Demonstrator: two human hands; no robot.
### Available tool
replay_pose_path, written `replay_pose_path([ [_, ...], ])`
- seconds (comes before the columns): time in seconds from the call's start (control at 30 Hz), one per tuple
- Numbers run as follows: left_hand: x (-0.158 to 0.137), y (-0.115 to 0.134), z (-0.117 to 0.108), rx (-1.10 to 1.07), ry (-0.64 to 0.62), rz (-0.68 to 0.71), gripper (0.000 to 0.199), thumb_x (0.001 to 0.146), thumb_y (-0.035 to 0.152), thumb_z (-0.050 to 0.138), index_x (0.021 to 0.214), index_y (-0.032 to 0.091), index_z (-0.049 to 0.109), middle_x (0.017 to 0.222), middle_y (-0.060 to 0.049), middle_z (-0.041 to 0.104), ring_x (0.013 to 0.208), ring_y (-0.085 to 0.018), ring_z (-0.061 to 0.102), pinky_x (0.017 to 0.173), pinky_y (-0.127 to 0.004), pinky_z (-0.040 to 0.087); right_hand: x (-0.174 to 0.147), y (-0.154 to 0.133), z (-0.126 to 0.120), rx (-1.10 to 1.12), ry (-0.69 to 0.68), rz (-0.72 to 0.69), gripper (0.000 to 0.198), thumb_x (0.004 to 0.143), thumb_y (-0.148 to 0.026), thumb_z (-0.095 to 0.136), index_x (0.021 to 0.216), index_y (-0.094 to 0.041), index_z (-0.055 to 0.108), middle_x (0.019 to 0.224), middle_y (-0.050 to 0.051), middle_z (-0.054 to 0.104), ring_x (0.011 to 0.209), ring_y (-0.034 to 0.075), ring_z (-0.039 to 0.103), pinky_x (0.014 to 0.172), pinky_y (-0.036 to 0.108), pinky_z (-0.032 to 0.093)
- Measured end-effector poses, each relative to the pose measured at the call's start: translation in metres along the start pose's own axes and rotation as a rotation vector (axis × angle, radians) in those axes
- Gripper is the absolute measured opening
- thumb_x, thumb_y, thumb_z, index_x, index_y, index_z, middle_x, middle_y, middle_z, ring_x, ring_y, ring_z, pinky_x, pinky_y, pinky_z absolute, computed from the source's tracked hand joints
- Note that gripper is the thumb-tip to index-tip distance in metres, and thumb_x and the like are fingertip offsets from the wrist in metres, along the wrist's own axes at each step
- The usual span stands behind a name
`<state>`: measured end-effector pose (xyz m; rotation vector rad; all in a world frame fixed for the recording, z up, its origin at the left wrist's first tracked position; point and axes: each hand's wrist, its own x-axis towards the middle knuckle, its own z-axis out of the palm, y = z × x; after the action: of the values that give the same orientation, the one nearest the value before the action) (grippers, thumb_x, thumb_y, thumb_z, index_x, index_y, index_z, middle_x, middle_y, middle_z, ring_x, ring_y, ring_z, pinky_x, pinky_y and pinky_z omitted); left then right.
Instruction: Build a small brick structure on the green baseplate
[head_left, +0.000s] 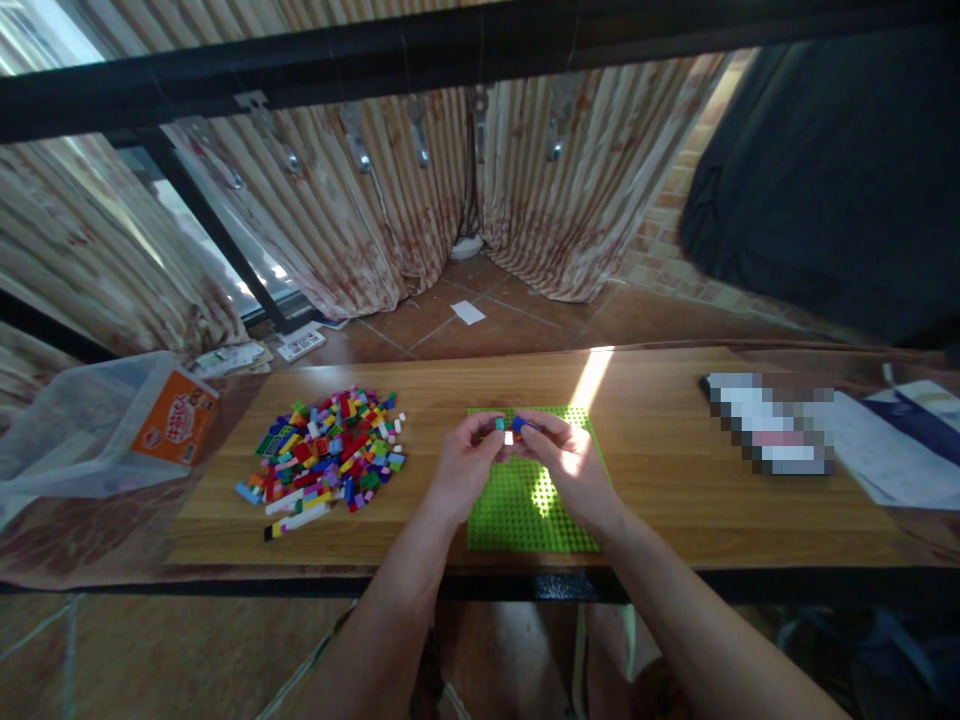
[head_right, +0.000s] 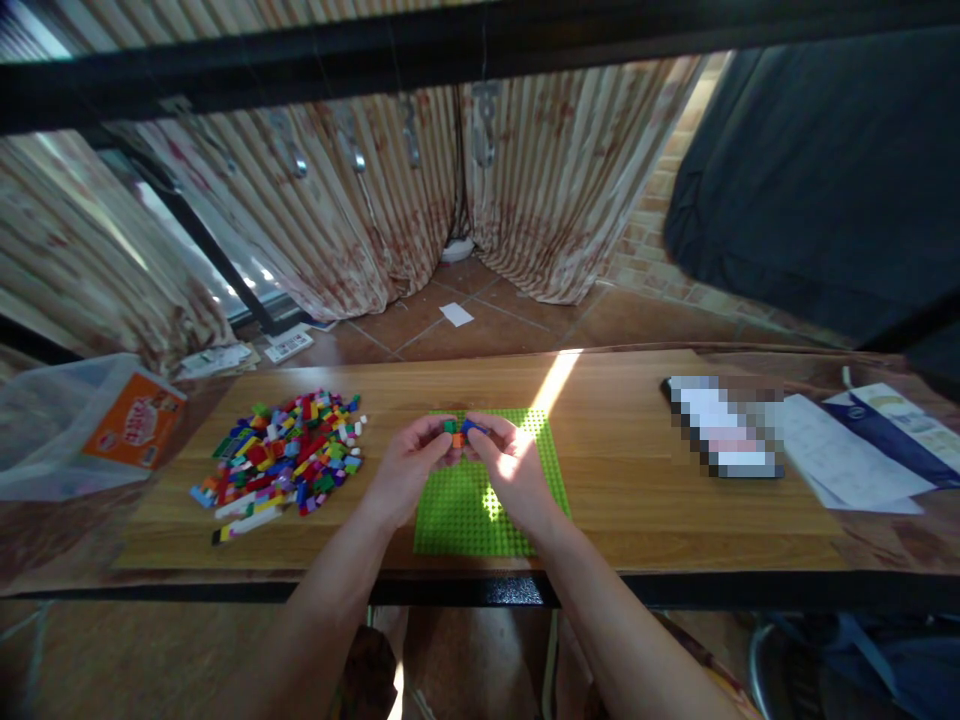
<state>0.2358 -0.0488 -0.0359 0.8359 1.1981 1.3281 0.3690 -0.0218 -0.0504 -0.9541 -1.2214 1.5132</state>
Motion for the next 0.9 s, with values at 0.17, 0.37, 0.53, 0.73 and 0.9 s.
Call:
replay_pose_path([
  [0.17, -0.004, 0.002, 0.0, -0.06, 0.004, -0.055, 0.022, 0.071, 0.024, 0.07, 0.09, 0.014, 0.065, 0.079, -0.001, 0.063, 0.065, -0.008, 0.056, 0.067, -0.023, 0.049, 0.001, 0.004, 0.005, 0.048, 0.005, -0.021, 0.04, 0.064, -0.038, 0.079, 0.097, -0.019, 0.067, 0.085, 0.004, 0.072, 0.072, 0.016, 0.066, 0.069, 0.035, 0.057],
  [0.37, -0.006, 0.005, -0.004, -0.081, -0.008, -0.043, 0.022, 0.069, 0.022, 0.07, 0.087, 0.012, 0.066, 0.07, 0.001, 0.062, 0.059, -0.007, 0.053, 0.063, -0.022, 0.047, 0.004, 0.008, 0.009, 0.119, -0.004, 0.025, 0.04, 0.061, -0.037, 0.081, 0.095, -0.019, 0.071, 0.078, 0.002, 0.072, 0.065, 0.015, 0.065, 0.066, 0.034, 0.057],
  [0.53, -0.01, 0.011, -0.011, -0.146, -0.012, -0.093, 0.025, 0.065, 0.025, 0.075, 0.084, 0.011, 0.067, 0.072, -0.002, 0.065, 0.06, -0.008, 0.057, 0.066, -0.024, 0.048, 0.003, 0.008, 0.017, 0.169, 0.017, 0.081, 0.038, 0.058, -0.035, 0.083, 0.091, -0.02, 0.072, 0.077, 0.003, 0.073, 0.062, 0.015, 0.066, 0.066, 0.036, 0.058],
  [0.73, -0.01, 0.021, -0.037, -0.181, 0.074, -0.044, 0.031, 0.06, 0.027, 0.077, 0.084, 0.012, 0.066, 0.074, 0.0, 0.064, 0.06, -0.008, 0.059, 0.066, -0.025, 0.05, 0.001, 0.01, 0.037, 0.177, 0.038, 0.12, 0.043, 0.055, -0.035, 0.084, 0.092, -0.017, 0.072, 0.073, 0.002, 0.072, 0.059, 0.013, 0.063, 0.063, 0.033, 0.057],
  [0.9, -0.003, 0.036, -0.072, -0.073, 0.402, 0.121, 0.028, 0.061, 0.026, 0.075, 0.082, 0.013, 0.062, 0.069, 0.004, 0.059, 0.058, -0.006, 0.058, 0.062, -0.021, 0.049, 0.001, 0.029, 0.07, 0.024, 0.027, 0.136, 0.042, 0.057, -0.037, 0.079, 0.092, -0.015, 0.071, 0.066, 0.001, 0.068, 0.054, 0.012, 0.058, 0.055, 0.028, 0.053],
])
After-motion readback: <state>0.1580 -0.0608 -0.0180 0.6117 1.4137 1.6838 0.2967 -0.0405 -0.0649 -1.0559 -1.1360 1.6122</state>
